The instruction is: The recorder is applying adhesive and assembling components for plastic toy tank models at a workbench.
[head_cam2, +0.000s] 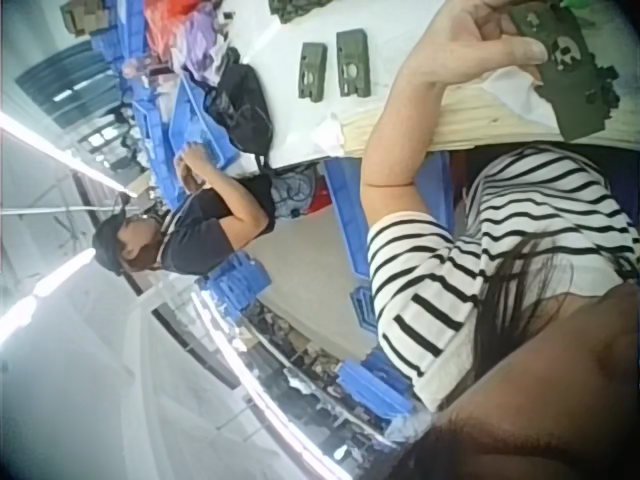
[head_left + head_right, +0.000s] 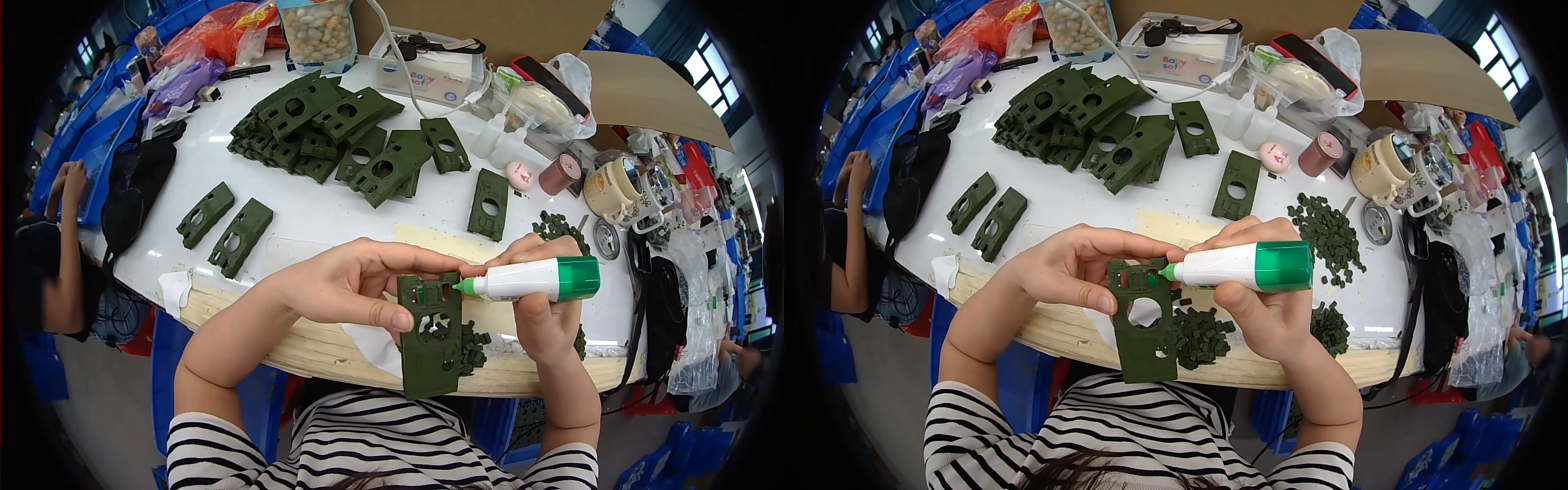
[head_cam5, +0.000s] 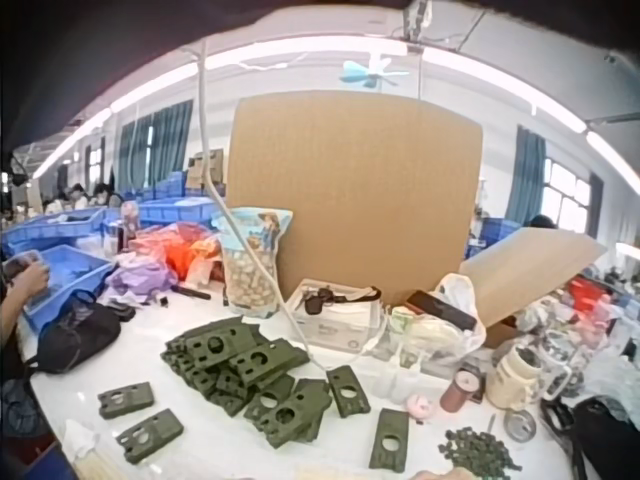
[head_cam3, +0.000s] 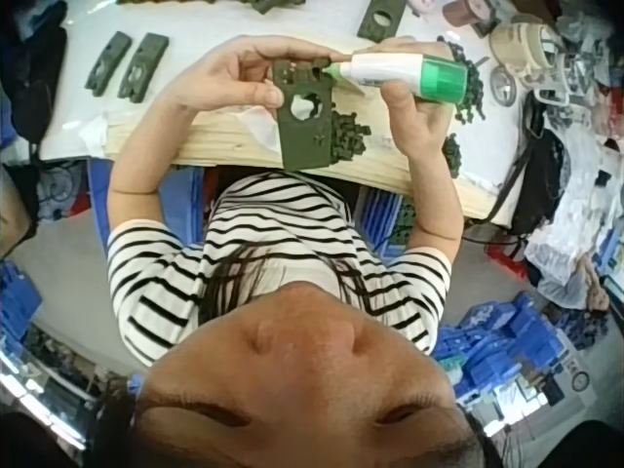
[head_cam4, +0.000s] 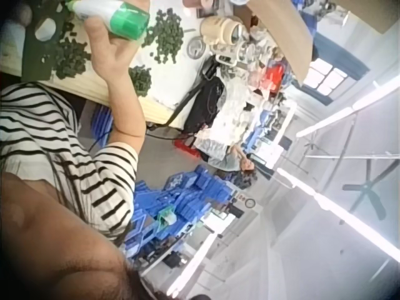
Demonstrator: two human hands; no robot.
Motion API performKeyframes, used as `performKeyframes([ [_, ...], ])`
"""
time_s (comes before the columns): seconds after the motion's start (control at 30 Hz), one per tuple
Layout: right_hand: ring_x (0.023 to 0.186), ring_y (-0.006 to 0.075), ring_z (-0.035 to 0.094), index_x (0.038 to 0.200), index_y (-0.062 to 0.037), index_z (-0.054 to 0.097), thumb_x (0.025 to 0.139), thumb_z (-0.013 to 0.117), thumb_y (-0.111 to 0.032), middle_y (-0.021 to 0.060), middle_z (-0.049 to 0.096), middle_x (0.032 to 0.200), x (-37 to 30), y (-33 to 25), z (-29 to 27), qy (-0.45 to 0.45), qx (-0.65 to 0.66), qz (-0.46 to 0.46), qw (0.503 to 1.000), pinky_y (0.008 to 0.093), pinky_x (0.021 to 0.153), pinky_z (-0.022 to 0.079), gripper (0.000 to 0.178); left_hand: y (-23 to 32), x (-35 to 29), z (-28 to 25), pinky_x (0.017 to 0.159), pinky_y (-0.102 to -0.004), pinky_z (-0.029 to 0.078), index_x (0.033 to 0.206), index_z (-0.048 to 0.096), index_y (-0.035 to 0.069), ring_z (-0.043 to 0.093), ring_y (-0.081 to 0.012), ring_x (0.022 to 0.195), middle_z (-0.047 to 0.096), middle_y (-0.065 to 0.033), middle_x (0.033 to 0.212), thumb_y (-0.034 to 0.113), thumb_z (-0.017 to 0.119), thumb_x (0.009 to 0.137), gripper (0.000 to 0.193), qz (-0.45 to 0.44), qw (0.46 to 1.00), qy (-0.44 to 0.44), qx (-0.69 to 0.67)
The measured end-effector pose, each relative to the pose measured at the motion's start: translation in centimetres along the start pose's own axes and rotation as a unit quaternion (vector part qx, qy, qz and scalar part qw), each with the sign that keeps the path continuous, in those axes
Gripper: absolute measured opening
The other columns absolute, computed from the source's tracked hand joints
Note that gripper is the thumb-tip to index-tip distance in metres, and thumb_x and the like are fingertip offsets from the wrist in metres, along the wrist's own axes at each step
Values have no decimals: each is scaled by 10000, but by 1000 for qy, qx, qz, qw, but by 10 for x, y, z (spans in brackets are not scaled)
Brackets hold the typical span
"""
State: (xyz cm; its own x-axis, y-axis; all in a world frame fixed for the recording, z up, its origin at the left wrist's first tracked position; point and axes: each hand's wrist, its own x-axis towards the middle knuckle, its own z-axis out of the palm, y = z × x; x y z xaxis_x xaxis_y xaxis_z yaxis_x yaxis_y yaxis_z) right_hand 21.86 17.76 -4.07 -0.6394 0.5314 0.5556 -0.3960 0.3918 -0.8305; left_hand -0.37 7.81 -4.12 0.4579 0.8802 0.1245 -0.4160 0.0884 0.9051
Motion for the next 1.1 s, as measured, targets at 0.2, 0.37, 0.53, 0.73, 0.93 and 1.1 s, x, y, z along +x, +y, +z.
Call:
performKeyframes([
  [0.2, 911, 216, 572, 1063, 24, 504, 909, 620, -268, 128, 574, 994, 0, 1, 0, -3, 5, -13, 1000, 318, 719, 504, 350, -4, 1, -1, 882, -293, 492, 1367, 401, -39, 494, -179, 1196, 451, -151, 1391, 43, 675, 820, 617, 21, 1000, -5, 16],
  [0.37, 916, 215, 573, 1056, 25, 500, 910, 618, -261, 128, 579, 977, 2, -1, 0, -14, 3, -16, 1000, 320, 719, 510, 342, 1, 0, 0, 1032, -344, 414, 1358, 383, -79, 417, -236, 1297, 433, -177, 1397, 16, 717, 775, 678, -17, 1000, 8, -12],
  [0.53, 917, 222, 593, 1051, 25, 490, 911, 613, -280, 135, 598, 965, -1, 2, -2, 2, 17, 2, 1000, 321, 730, 522, 357, -6, 1, -4, 763, -254, 545, 1371, 399, -32, 531, -150, 1158, 454, -154, 1393, 36, 640, 843, 585, 40, 998, -18, 34],
  [0.73, 938, 229, 614, 1060, 26, 443, 915, 600, -305, 173, 611, 949, 2, -7, 7, 2, 90, 38, 995, 340, 794, 545, 394, -5, 2, -3, 820, -290, 551, 1377, 385, -33, 509, -193, 1205, 439, -167, 1400, 33, 632, 847, 589, 46, 999, -26, 5],
  [0.93, 960, 229, 610, 1063, 27, 442, 911, 607, -301, 178, 635, 950, 1, -4, 2, -15, 54, 27, 998, 336, 795, 534, 397, -5, 1, -3, 867, -313, 530, 1380, 370, -44, 505, -197, 1211, 442, -160, 1398, 46, 634, 859, 591, 37, 999, -23, 0],
  [1.1, 970, 219, 592, 1065, 24, 450, 907, 615, -299, 170, 645, 943, 2, -4, 1, -27, 31, 14, 999, 325, 793, 508, 396, -6, 1, -3, 896, -321, 514, 1382, 364, -46, 503, -191, 1213, 445, -148, 1397, 42, 632, 862, 592, 32, 999, -20, -9],
])
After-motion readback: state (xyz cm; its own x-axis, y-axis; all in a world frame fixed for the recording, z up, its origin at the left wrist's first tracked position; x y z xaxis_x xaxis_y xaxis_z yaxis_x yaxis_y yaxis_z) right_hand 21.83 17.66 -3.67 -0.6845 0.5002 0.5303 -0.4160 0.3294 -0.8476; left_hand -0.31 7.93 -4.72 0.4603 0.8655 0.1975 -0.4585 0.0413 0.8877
